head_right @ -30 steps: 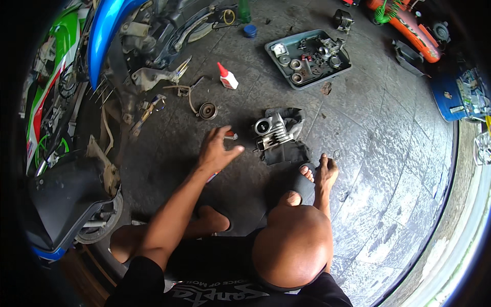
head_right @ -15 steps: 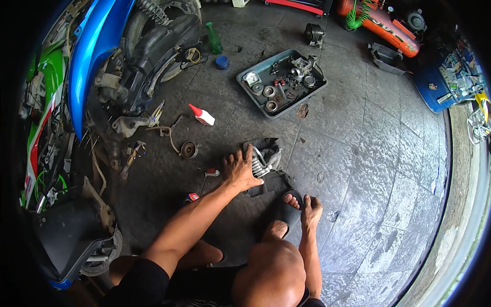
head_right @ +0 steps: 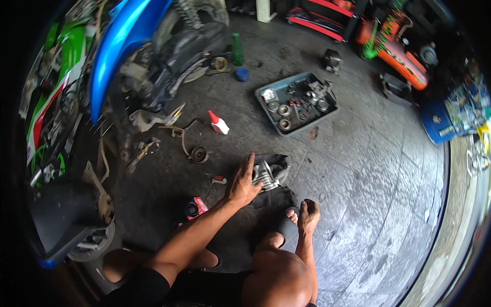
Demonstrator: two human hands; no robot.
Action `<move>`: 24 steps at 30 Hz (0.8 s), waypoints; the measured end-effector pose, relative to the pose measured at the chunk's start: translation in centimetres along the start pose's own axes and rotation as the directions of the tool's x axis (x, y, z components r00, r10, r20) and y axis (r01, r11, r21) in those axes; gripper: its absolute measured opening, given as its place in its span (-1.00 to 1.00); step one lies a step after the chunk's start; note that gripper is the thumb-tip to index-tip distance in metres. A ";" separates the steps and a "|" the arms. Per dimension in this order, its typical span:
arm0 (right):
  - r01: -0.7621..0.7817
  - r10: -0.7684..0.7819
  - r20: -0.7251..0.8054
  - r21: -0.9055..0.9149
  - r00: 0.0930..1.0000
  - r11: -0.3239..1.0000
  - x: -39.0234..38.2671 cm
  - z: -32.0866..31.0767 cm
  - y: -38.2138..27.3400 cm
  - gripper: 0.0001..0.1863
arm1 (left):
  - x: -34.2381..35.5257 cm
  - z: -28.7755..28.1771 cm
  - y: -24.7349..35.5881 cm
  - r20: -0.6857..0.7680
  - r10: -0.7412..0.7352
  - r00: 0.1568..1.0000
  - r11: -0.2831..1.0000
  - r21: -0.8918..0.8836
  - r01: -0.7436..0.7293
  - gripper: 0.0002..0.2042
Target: Cleaning and inspecting motorcycle engine components including the cylinder head and piston.
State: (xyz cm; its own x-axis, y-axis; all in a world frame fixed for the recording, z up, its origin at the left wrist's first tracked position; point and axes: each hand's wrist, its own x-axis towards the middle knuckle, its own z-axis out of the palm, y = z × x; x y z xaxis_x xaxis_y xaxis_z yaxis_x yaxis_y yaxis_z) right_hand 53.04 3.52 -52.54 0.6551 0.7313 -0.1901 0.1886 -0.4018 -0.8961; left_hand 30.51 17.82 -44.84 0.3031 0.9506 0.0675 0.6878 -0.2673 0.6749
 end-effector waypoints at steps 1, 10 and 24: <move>0.041 -0.043 -0.037 -0.033 0.998 0.999 0.4 0.0 0.7 -0.72 | 0.1 -0.4 -0.1 0.080 -0.163 0.983 0.972 -0.156 0.174 -0.29; 0.034 -0.025 0.117 -0.075 0.993 0.997 1.8 2.5 -3.8 -0.71 | -2.0 -2.0 -2.1 -0.267 -0.242 0.933 0.951 -0.257 0.173 -0.59; -0.165 0.161 -0.037 -0.253 0.986 0.953 0.0 -1.0 -3.0 -0.66 | -1.2 -6.6 -4.3 -0.122 -0.372 0.920 0.920 -0.176 0.349 -0.72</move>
State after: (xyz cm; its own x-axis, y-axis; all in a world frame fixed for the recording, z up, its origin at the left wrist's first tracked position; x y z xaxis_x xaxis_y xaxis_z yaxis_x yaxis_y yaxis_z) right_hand 53.22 4.16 -49.40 0.7033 0.6361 -0.3174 0.2563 -0.6433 -0.7214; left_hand 22.85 18.86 -42.93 -0.0575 0.9934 -0.0994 0.6226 0.1136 0.7742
